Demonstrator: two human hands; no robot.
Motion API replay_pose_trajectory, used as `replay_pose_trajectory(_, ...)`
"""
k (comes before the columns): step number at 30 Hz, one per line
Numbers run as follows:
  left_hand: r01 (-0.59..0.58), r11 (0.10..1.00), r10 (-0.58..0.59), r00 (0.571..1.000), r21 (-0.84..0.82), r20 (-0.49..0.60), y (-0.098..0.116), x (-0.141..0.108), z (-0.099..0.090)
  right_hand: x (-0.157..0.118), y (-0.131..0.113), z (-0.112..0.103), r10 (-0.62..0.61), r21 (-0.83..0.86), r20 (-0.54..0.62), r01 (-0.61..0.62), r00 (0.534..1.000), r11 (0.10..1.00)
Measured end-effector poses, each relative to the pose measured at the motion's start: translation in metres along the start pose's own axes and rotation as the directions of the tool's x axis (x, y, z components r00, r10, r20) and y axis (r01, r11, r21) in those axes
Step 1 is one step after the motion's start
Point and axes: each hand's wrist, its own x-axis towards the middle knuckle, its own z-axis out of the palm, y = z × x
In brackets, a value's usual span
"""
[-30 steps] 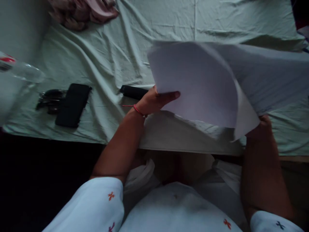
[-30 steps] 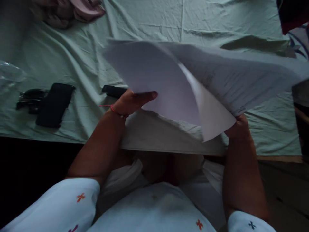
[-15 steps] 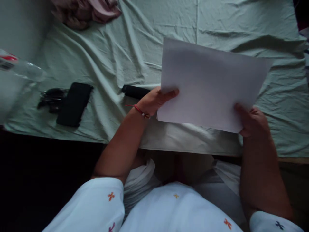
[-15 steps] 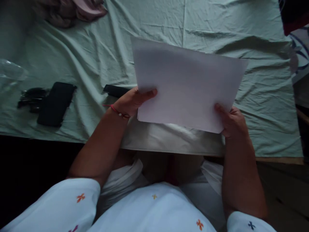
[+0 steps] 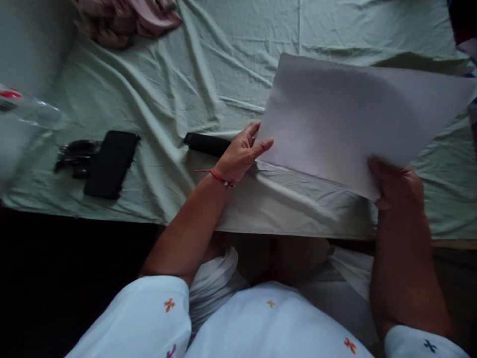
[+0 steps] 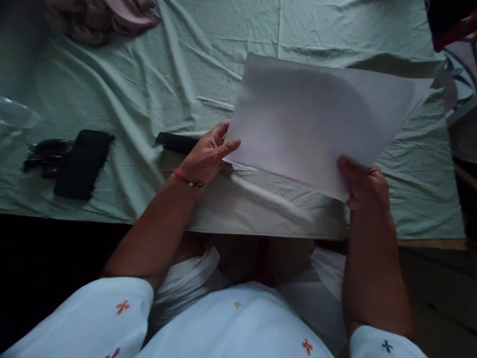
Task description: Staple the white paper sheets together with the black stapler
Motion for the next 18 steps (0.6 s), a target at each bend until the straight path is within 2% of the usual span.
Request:
replay_pose_trajectory(2, -0.021, 0.999, 0.022, 1.0, 0.024, -0.02, -0.001, 0.0, -0.001, 0.005, 0.003, -0.005, -0.025, 0.017, 0.024, 0.025, 0.999, 1.0)
replay_pose_trajectory(4, -0.04, 0.998, 0.04, 0.999, 0.042, -0.005, 0.001, -0.001, -0.003, 0.009, 0.005, -0.009, 0.002, 0.002, 0.063, -0.002, 0.998, 1.0)
replay_pose_trajectory(7, -0.116, 0.983, 0.103, 0.99, 0.143, 0.094, 0.006, -0.005, -0.006, 0.012, 0.006, -0.012, 0.078, -0.026, 0.07, -0.076, 0.994, 0.997)
replay_pose_trajectory(11, -0.17, 0.95, 0.112, 0.968, 0.26, 0.225, 0.013, -0.011, -0.005, 0.013, 0.004, -0.015, 0.123, -0.011, 0.053, -0.122, 0.991, 0.992)
replay_pose_trajectory(18, -0.177, 0.938, 0.118, 0.972, 0.3, 0.205, 0.014, -0.014, -0.003, 0.009, -0.004, -0.015, 0.228, -0.109, 0.056, -0.221, 0.972, 0.969)
